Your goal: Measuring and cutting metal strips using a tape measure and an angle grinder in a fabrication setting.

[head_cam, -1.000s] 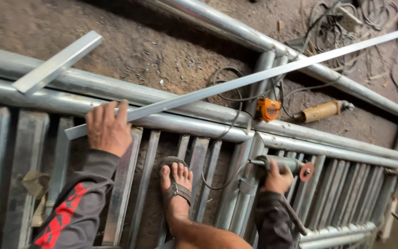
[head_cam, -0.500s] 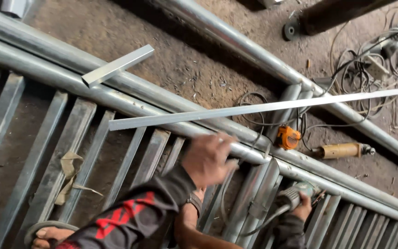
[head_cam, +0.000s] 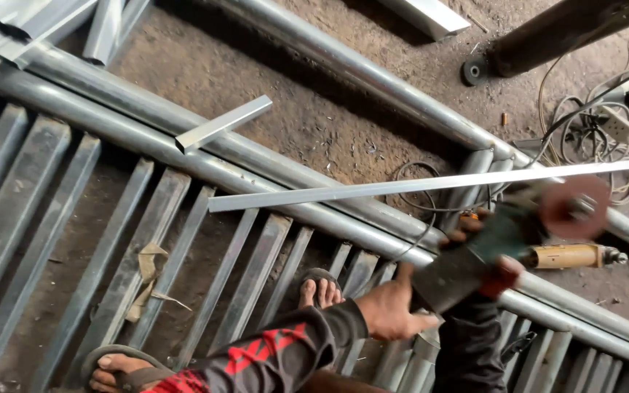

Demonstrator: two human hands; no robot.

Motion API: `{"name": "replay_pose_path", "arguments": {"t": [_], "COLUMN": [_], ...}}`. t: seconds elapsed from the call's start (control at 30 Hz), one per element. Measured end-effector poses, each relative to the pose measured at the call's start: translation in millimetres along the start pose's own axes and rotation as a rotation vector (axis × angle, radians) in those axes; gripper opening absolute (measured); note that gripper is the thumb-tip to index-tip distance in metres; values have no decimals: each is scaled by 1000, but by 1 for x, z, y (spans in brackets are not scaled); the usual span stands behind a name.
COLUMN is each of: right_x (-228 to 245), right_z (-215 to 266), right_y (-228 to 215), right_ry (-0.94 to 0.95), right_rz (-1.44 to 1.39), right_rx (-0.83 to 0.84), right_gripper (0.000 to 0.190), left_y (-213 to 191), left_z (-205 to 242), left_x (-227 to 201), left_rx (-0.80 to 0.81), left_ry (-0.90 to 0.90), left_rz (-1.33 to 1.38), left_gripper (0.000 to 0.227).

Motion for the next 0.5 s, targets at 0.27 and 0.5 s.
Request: {"name": "replay_pose_path", "arguments": {"t": [0.27, 0.5], "right_x": [-51, -14], "right_z": [12, 46], "right_y": [-15, -78], "right_ry": [224, 616], "right_rz": [531, 1374], "right_rx": [-781, -873], "right_gripper": [40, 55], "left_y": [-19, -162], "left_z": [-21, -48], "left_x": [75, 77], "left_rx": [-197, -714], "left_ry": [67, 1019], "left_rz": [-495, -928], "left_gripper": [65, 48]}}
Point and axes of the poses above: each hand's wrist, its own z-axis away from the middle knuckle, its own y-axis out of the palm, x = y × z, the point moved 3 cm from there along -z, towards the middle knuckle, and after that the axes turned 14 degrees about z, right-handed, at the moved point
